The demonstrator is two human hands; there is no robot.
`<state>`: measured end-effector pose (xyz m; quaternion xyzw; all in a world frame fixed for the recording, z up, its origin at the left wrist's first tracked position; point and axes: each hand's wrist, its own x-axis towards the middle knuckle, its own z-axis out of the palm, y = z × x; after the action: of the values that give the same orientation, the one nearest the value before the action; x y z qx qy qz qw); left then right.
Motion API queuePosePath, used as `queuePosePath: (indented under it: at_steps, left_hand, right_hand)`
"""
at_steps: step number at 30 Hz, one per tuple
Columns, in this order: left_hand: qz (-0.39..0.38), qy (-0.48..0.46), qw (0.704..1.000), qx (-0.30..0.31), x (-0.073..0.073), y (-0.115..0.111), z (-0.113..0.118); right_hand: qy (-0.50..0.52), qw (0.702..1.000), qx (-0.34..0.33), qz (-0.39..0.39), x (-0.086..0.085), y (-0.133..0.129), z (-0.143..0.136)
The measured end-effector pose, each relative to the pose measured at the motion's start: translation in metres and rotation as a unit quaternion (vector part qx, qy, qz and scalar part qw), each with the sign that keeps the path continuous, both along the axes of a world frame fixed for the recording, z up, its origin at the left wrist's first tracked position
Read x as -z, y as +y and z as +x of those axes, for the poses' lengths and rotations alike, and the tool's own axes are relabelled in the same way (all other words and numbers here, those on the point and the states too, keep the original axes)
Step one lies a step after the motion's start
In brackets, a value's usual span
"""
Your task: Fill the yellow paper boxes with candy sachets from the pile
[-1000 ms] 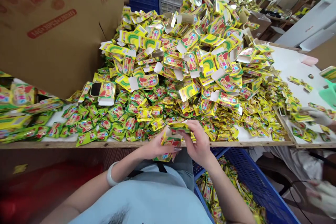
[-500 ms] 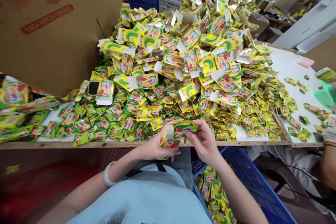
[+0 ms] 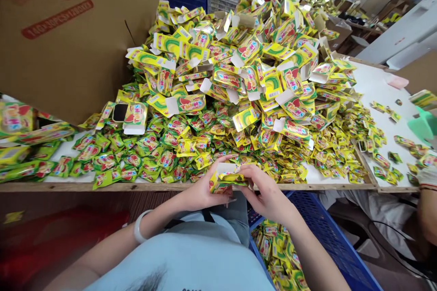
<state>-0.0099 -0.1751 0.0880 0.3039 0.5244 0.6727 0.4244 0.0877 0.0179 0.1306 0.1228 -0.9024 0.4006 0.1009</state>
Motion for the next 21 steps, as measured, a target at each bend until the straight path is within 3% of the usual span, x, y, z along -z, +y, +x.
queuePosePath:
  at_steps: [3,8,10,15,18,21]
  left_hand:
    - [-0.02,0.019,1.0,0.014,0.0,-0.003,0.001]
    - [-0.037,0.05,0.998,0.032,-0.005,-0.008,0.002]
    - [-0.043,0.074,0.996,0.032,-0.005,-0.008,0.002]
    - [-0.084,0.083,0.992,0.053,0.002,-0.006,0.002]
    - [-0.07,0.04,0.994,0.076,0.01,-0.006,0.001]
    - [-0.033,-0.029,0.992,0.122,0.014,-0.008,-0.002]
  right_hand:
    - [-0.092,0.996,-0.002,-0.013,-0.007,0.005,-0.002]
    - [-0.181,0.977,-0.006,-0.114,-0.017,0.014,-0.011]
    - [-0.17,0.981,-0.026,-0.087,-0.021,0.014,-0.015]
    - [-0.11,0.986,-0.104,0.069,-0.038,0.005,-0.024]
    - [-0.098,0.981,-0.119,0.116,-0.042,-0.001,-0.031]
    - [-0.086,0.984,-0.108,0.114,-0.035,-0.008,-0.033]
